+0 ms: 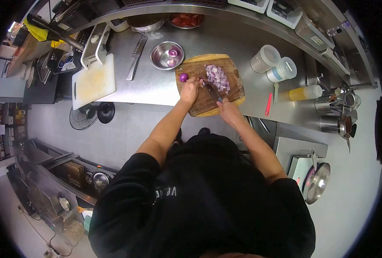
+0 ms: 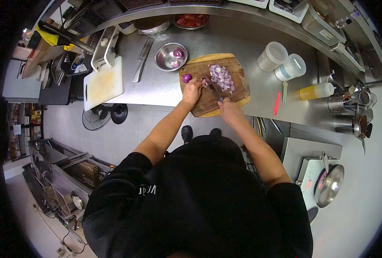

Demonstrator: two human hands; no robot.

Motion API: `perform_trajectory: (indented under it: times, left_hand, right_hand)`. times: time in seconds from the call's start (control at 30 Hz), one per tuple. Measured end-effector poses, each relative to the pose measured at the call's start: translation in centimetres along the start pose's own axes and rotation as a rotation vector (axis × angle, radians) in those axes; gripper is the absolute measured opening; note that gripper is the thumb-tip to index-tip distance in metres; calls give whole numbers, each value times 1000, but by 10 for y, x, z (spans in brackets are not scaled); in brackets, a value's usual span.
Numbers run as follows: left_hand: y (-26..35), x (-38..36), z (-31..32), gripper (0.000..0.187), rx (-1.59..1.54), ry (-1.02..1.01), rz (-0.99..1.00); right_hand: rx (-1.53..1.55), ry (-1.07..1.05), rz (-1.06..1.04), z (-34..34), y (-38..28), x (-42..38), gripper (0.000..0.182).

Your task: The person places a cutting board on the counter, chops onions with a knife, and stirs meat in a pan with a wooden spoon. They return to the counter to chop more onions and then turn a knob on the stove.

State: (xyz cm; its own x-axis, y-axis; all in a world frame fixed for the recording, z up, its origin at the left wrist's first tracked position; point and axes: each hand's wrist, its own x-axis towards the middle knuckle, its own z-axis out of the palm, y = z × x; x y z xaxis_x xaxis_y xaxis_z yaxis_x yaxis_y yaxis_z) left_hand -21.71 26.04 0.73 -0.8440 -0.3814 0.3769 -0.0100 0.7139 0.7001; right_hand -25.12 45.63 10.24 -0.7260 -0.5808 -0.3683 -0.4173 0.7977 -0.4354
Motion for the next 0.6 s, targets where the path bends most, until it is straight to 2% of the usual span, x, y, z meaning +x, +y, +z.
perform_trajectory:
  times: [0.2, 0.33, 0.4, 0.53, 0.6]
  left_hand:
    - [-9, -1, 6, 10, 20, 34, 68]
    - [-11, -2, 8, 9, 11, 56, 67]
    - [-11, -2, 7, 9, 8, 47, 67]
    - [-8, -1, 3, 9, 37, 47, 34]
    - [-9, -2, 5, 8, 51, 96, 84]
  right_hand:
    - [23, -23, -6, -4, -4, -9, 38]
    - [24, -22, 0, 25, 6, 11, 37]
    - [24, 43, -75, 29, 7, 16, 37]
    - [-17, -24, -7, 17, 0, 11, 39]
    - [-10, -26, 18, 7, -4, 1, 39]
